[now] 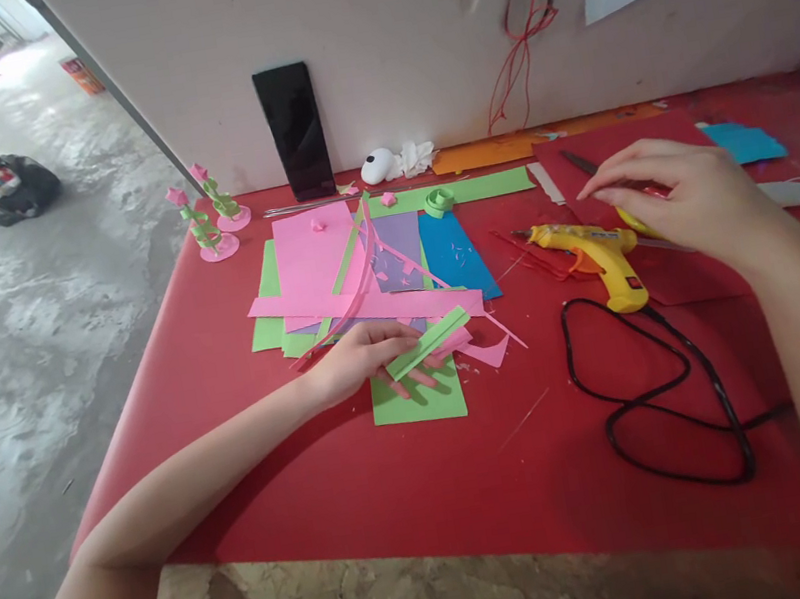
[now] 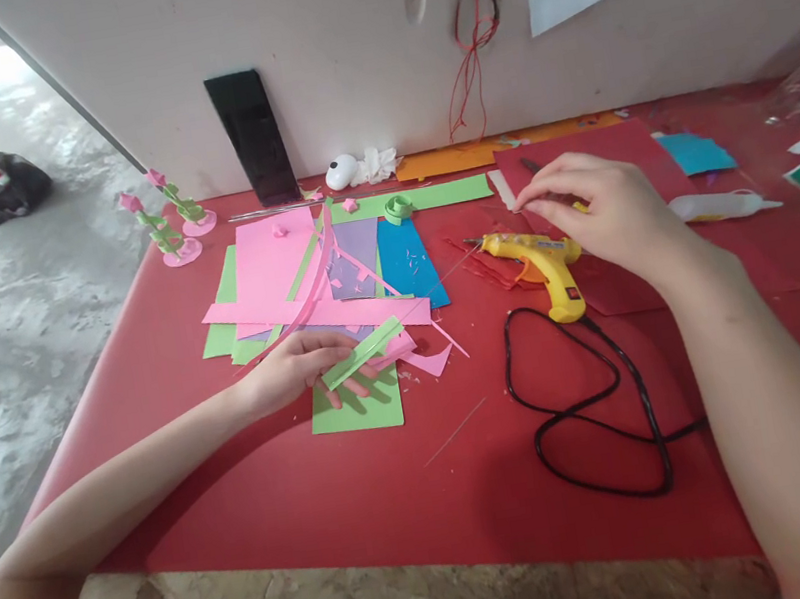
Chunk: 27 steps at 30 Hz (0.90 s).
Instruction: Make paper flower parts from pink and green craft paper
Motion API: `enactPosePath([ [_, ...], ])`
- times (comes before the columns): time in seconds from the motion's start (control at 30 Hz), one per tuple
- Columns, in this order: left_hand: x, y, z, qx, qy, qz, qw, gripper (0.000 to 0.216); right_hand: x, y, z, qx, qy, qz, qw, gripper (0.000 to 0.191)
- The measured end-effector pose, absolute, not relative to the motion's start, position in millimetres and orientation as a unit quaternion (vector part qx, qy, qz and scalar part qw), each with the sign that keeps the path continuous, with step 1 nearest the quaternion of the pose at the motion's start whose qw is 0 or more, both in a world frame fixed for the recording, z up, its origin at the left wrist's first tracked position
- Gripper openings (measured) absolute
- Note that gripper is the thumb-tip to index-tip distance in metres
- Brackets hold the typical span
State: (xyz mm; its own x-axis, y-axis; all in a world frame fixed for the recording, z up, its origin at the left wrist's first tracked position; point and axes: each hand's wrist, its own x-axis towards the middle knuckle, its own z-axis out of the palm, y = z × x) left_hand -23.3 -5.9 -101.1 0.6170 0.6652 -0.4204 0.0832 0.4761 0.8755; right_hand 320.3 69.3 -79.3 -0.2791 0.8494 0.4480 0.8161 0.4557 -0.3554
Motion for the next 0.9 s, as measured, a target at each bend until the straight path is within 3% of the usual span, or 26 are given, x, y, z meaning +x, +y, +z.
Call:
enactPosePath([
  [0.43,-26,-1,-108,0.494,0.404,0.215,0.739,0.026,368,98,-88,-0.675,-0.682,0.011,0.283,0.028],
  [0.63,-26,-6,-112,0.527,0.408,0.189,0.721,0.027,319,163,-92,-0.689,-0.687,0.095,0.210,0.034],
  [0.9,-30,-5,-114,0.536,0.409,0.186,0.715,0.024,249,179,-76,-0.652,-0.746,0.073,0.116,0.037],
])
